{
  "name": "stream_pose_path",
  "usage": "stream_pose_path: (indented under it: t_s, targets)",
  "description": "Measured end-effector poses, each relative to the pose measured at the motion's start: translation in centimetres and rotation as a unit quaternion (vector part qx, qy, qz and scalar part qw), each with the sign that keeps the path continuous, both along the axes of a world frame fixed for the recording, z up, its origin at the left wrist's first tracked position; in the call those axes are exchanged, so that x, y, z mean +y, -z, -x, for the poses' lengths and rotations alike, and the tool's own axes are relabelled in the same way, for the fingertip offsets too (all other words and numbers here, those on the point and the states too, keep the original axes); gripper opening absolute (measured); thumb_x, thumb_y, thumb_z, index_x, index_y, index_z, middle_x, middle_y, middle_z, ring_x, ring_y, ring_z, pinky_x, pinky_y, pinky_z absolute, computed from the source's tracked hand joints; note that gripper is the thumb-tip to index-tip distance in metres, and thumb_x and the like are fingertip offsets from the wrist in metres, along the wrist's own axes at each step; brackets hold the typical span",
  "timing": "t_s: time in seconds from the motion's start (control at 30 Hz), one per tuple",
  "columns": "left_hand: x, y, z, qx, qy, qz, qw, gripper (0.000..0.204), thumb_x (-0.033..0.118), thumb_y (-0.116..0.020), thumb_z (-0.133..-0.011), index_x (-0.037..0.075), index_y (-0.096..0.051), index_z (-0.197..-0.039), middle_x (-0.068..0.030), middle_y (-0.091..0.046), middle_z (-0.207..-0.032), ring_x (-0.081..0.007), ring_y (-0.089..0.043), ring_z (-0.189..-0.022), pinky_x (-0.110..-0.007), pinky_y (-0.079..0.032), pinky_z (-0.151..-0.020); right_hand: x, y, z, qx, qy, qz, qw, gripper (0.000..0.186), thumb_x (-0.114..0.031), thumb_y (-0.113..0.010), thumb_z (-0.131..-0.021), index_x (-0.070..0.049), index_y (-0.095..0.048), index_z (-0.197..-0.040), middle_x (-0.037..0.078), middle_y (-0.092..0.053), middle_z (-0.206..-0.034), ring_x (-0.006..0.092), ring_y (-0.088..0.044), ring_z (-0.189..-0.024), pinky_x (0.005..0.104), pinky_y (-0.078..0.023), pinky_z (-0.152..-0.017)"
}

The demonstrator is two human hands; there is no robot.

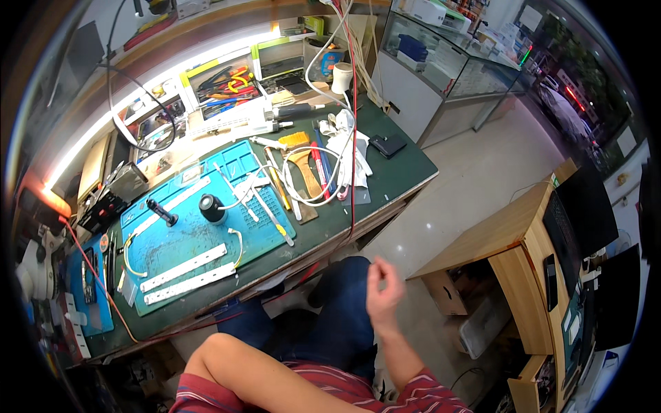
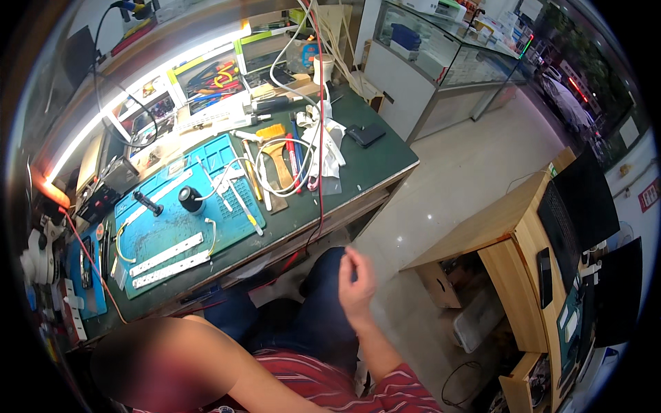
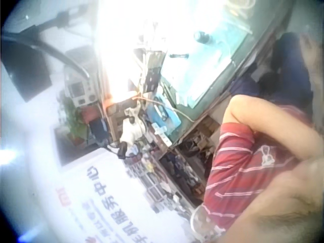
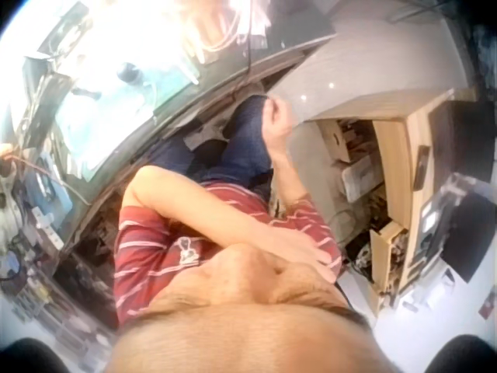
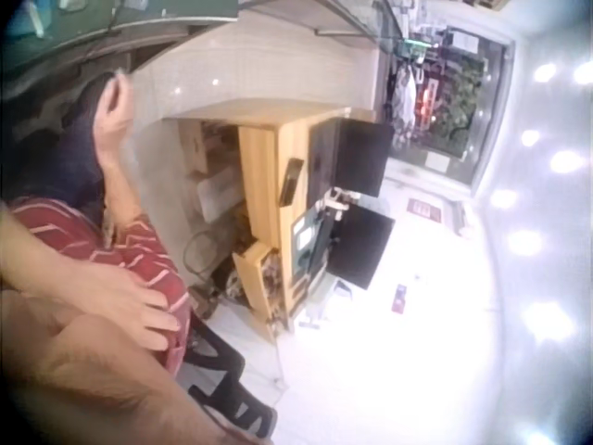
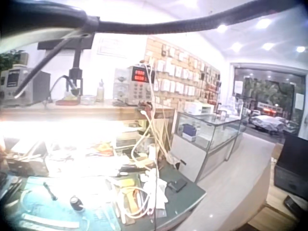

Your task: The person tests an LED strip by connecting it to a power source and using a multimeter to check continuity. They also handle a small cylindrical component and a UV light, then retrieve a small part from a storage box.

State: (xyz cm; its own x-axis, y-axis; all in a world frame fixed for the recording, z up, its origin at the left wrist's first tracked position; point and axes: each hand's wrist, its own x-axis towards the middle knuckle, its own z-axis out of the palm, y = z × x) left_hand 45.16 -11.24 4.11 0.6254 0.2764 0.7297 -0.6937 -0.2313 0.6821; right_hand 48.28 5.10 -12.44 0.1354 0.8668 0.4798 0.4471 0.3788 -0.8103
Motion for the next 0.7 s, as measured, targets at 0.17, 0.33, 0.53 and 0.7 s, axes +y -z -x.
stream_pose_path:
  t_s: [0.17,0.33,0.53,0.7]
  targets:
    - [5.3,-2.7,3.0,0.121,0.114,-0.051,0.985,0.053,0.038,-0.059,-0.093,0.008,-0.053,-0.136,-0.0151,-0.053,-0.127,-0.0348,-0.057,-0.112,-0.051,-0.049,-0.084,10.0,-10.4,0.6,-0.214,-0.047,-0.122,0.968,0.026,-0.007,-0.074,-0.092,-0.007,-0.072,-0.118,0.008,-0.068,-0.101,0.025,-0.065,-0.087,0.0359,-0.054,-0.074]
    - [7.2,-3.0,5.0,0.045,0.034,-0.116,0.992,0.055,0.038,-0.062,-0.088,0.007,-0.056,-0.132,-0.0133,-0.052,-0.128,-0.0312,-0.053,-0.112,-0.047,-0.047,-0.087,12.8,-12.1,2.5,-0.344,-0.063,0.036,0.936,0.038,-0.012,-0.076,-0.09,-0.008,-0.067,-0.127,0.007,-0.068,-0.105,0.0301,-0.065,-0.093,0.0411,-0.054,-0.081]
    - [5.9,-3.6,5.6,0.018,0.036,-0.058,0.998,0.057,0.04,-0.062,-0.087,0.006,-0.054,-0.132,-0.0153,-0.054,-0.122,-0.0327,-0.055,-0.112,-0.048,-0.046,-0.09,14.6,-11.1,2.7,-0.332,-0.066,0.035,0.94,0.034,-0.008,-0.075,-0.089,-0.006,-0.067,-0.122,0.007,-0.068,-0.109,0.0298,-0.064,-0.104,0.0413,-0.054,-0.087]
    - [4.5,-3.4,4.9,0.008,0.056,-0.082,0.995,0.06,0.044,-0.062,-0.086,0.006,-0.053,-0.132,-0.0156,-0.055,-0.115,-0.034,-0.056,-0.113,-0.048,-0.045,-0.093,15.0,-12.7,4.0,-0.32,-0.134,-0.133,0.928,0.033,-0.005,-0.076,-0.084,-0.006,-0.07,-0.116,0.006,-0.068,-0.115,0.0305,-0.063,-0.105,0.0412,-0.054,-0.09]
